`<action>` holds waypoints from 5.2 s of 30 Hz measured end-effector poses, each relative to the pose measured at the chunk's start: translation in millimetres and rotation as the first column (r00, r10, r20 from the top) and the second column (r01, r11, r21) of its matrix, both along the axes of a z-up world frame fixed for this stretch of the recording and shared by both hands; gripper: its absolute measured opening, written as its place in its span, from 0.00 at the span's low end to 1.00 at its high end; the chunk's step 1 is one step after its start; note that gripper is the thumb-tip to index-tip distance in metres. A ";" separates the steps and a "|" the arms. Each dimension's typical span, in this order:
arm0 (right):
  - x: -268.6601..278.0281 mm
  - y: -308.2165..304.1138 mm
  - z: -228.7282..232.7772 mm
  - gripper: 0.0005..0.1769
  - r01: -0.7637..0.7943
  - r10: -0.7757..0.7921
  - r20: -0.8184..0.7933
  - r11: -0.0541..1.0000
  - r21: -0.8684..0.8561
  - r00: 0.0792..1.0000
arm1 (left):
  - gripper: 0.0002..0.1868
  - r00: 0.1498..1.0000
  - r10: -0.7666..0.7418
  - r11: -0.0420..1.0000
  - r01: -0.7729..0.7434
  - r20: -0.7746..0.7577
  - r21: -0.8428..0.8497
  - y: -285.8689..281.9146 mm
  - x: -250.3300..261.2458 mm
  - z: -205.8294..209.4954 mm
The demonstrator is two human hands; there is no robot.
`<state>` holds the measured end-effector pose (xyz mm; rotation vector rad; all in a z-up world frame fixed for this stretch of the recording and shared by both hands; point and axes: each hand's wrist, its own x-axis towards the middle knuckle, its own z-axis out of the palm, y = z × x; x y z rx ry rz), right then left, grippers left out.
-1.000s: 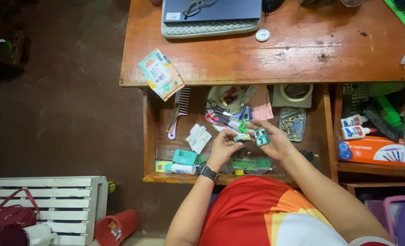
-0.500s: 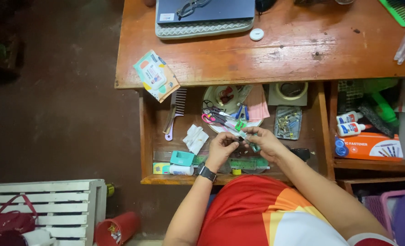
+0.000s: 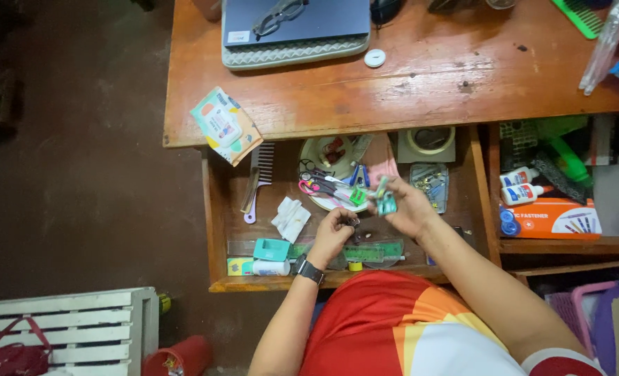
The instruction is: Organizing various items within multiple drawers of a wooden desk.
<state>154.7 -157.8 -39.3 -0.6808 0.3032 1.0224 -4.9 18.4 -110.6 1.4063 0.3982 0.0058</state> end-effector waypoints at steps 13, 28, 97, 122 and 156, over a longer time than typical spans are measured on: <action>97.4 -39.5 -35.3 0.22 0.554 -0.529 -0.165 0.801 0.226 0.832 | 0.16 0.997 -0.057 0.997 0.059 -0.045 0.046 -7.2 0.4 1.6; -23.3 -8.7 -27.9 0.16 -0.091 0.673 0.649 0.716 -0.693 0.355 | 0.04 0.989 0.110 0.988 -0.119 -0.096 -0.097 38.5 -15.0 5.9; -46.5 -11.5 -16.6 0.06 0.162 0.840 0.407 0.486 -0.859 -0.359 | 0.10 0.989 0.126 0.739 -0.045 -0.072 0.673 56.0 -29.7 36.6; -31.5 11.2 -4.7 0.16 -0.351 0.372 0.096 0.919 -0.180 0.923 | 0.16 1.000 0.011 0.919 0.001 -0.028 0.395 -1.1 -10.9 69.2; -211.6 226.1 3.1 0.10 -0.863 0.848 0.191 0.506 -0.010 0.495 | 0.05 0.124 0.980 0.178 -0.896 0.154 -0.408 120.1 -206.3 67.0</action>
